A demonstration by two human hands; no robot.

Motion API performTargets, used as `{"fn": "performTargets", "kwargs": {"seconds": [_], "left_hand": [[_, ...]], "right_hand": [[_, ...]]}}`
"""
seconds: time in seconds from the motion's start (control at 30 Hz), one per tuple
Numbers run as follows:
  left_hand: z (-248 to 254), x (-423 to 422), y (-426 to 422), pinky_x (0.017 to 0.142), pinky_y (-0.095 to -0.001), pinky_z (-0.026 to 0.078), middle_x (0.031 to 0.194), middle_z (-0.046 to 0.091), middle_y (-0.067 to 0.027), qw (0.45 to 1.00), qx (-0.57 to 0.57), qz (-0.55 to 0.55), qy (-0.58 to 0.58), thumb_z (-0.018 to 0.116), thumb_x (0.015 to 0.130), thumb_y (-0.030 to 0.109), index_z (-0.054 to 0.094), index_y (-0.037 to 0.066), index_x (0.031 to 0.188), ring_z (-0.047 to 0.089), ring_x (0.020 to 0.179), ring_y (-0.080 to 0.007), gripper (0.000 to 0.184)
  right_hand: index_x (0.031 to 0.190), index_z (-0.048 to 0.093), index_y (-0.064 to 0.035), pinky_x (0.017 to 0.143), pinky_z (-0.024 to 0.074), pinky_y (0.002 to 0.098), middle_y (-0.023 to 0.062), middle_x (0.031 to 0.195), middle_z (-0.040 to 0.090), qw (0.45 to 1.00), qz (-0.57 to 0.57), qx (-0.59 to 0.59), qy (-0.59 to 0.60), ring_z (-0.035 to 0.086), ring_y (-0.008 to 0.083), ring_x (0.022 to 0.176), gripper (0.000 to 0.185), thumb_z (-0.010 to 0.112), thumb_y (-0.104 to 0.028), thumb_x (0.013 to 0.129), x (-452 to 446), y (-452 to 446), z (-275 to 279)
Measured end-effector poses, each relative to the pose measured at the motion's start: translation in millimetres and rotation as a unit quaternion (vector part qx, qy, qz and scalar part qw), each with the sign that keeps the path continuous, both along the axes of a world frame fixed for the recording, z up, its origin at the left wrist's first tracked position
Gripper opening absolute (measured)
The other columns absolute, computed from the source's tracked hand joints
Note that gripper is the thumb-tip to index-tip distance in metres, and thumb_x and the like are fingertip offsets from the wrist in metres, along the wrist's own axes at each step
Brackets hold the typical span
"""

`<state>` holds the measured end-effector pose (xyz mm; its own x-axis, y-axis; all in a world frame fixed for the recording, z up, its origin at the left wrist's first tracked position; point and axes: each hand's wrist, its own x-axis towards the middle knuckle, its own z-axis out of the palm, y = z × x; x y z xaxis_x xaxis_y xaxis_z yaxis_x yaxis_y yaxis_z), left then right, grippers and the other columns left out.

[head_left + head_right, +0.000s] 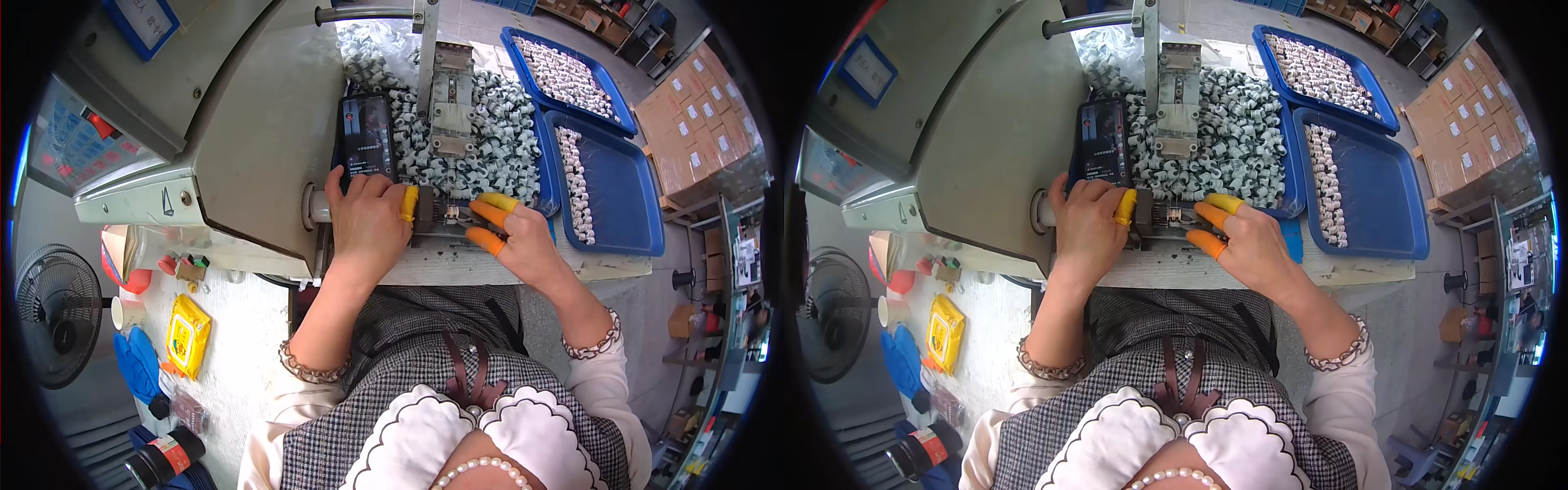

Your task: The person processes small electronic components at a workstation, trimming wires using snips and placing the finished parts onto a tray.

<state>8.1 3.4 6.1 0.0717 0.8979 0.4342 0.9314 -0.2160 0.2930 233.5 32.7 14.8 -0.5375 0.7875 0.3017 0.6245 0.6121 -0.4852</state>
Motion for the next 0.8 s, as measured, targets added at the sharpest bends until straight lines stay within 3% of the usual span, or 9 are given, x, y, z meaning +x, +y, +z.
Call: {"fn": "performTargets", "kwargs": {"seconds": [0.1,0.27,0.43,0.5,0.57,0.6,0.63,0.73,0.8], "left_hand": [[0,0,2,0.103,-0.0488,0.026,0.088,0.062,-0.0057,1.0,0.007,-0.001,-0.01,0.062,0.068,0.002,0.068,0.005,0.092,0.057,0.091,-0.0228,0.025],[0,-1,9,0.097,-0.044,0.034,0.085,0.063,-0.0073,1.0,0.002,-0.008,-0.016,0.062,0.068,0.002,0.067,0.004,0.09,0.058,0.088,-0.0244,0.023],[8,-4,20,0.091,-0.0397,0.04,0.083,0.064,-0.0087,0.994,-0.109,-0.014,-0.005,0.059,0.071,0.003,0.067,0.004,0.091,0.059,0.088,-0.0262,0.022],[12,-5,18,0.093,-0.0407,0.039,0.084,0.064,-0.0083,0.994,-0.091,-0.037,-0.052,0.06,0.074,0.007,0.068,0.005,0.094,0.06,0.089,-0.0259,0.022],[10,-2,17,0.098,-0.0428,0.037,0.088,0.064,-0.0072,0.989,-0.03,-0.093,-0.109,0.064,0.077,0.017,0.068,0.008,0.099,0.06,0.093,-0.0247,0.024],[8,4,14,0.101,-0.0439,0.035,0.09,0.064,-0.0064,0.985,0.012,-0.126,-0.117,0.067,0.078,0.022,0.069,0.011,0.101,0.059,0.096,-0.0238,0.026],[9,9,12,0.104,-0.0463,0.031,0.096,0.063,-0.0046,0.986,0.019,-0.144,-0.077,0.068,0.078,0.03,0.07,0.016,0.103,0.057,0.099,-0.0216,0.028],[2,23,13,0.107,-0.0478,0.029,0.096,0.064,-0.0001,0.979,0.02,-0.202,0.003,0.069,0.072,0.02,0.072,0.019,0.1,0.056,0.099,-0.0189,0.028],[-8,24,16,0.108,-0.0478,0.03,0.096,0.065,0.0014,0.979,0.039,-0.201,-0.013,0.07,0.07,0.017,0.072,0.019,0.098,0.056,0.1,-0.0183,0.029]], "right_hand": [[0.106,0.067,-0.0015,0.072,0.0533,0.0354,0.0156,0.105,0.065,0.994,0.023,-0.094,0.057,0.065,0.0322,0.081,0.038,0.074,-0.025,0.077,-1,-2,4],[0.105,0.068,-0.003,0.07,0.0542,0.0371,0.0151,0.109,0.064,0.998,-0.017,0.02,-0.05,0.066,0.0314,0.08,0.039,0.075,-0.027,0.075,-5,-4,5],[0.105,0.069,-0.0043,0.069,0.0538,0.0363,0.014,0.107,0.064,0.997,0.009,0.056,-0.046,0.065,0.0307,0.079,0.037,0.075,-0.025,0.075,-9,0,3],[0.105,0.068,-0.0041,0.069,0.0532,0.0348,0.0136,0.104,0.064,0.997,0.03,0.069,-0.026,0.065,0.029,0.077,0.037,0.075,-0.024,0.076,-6,4,4],[0.107,0.067,-0.0026,0.067,0.0501,0.0302,0.0127,0.095,0.065,0.991,0.039,-0.09,0.093,0.063,0.0236,0.072,0.036,0.074,-0.021,0.077,4,9,10],[0.109,0.067,-0.0023,0.066,0.0467,0.0276,0.0123,0.083,0.065,0.986,0.034,-0.099,0.131,0.061,0.0189,0.069,0.034,0.071,-0.02,0.08,6,14,10],[0.11,0.067,-0.0028,0.064,0.0464,0.0277,0.0124,0.08,0.065,0.984,-0.002,-0.155,0.084,0.061,0.0181,0.068,0.034,0.07,-0.021,0.081,9,18,17],[0.108,0.068,-0.0037,0.058,0.0454,0.0289,0.0115,0.07,0.063,0.979,-0.042,-0.198,0.024,0.058,0.0152,0.06,0.028,0.063,-0.022,0.087,4,38,22],[0.105,0.069,-0.0011,0.052,0.0424,0.0241,0.0032,0.067,0.059,0.942,-0.049,-0.325,-0.069,0.05,0.0074,0.056,0.027,0.056,-0.021,0.091,-5,54,24]]}}
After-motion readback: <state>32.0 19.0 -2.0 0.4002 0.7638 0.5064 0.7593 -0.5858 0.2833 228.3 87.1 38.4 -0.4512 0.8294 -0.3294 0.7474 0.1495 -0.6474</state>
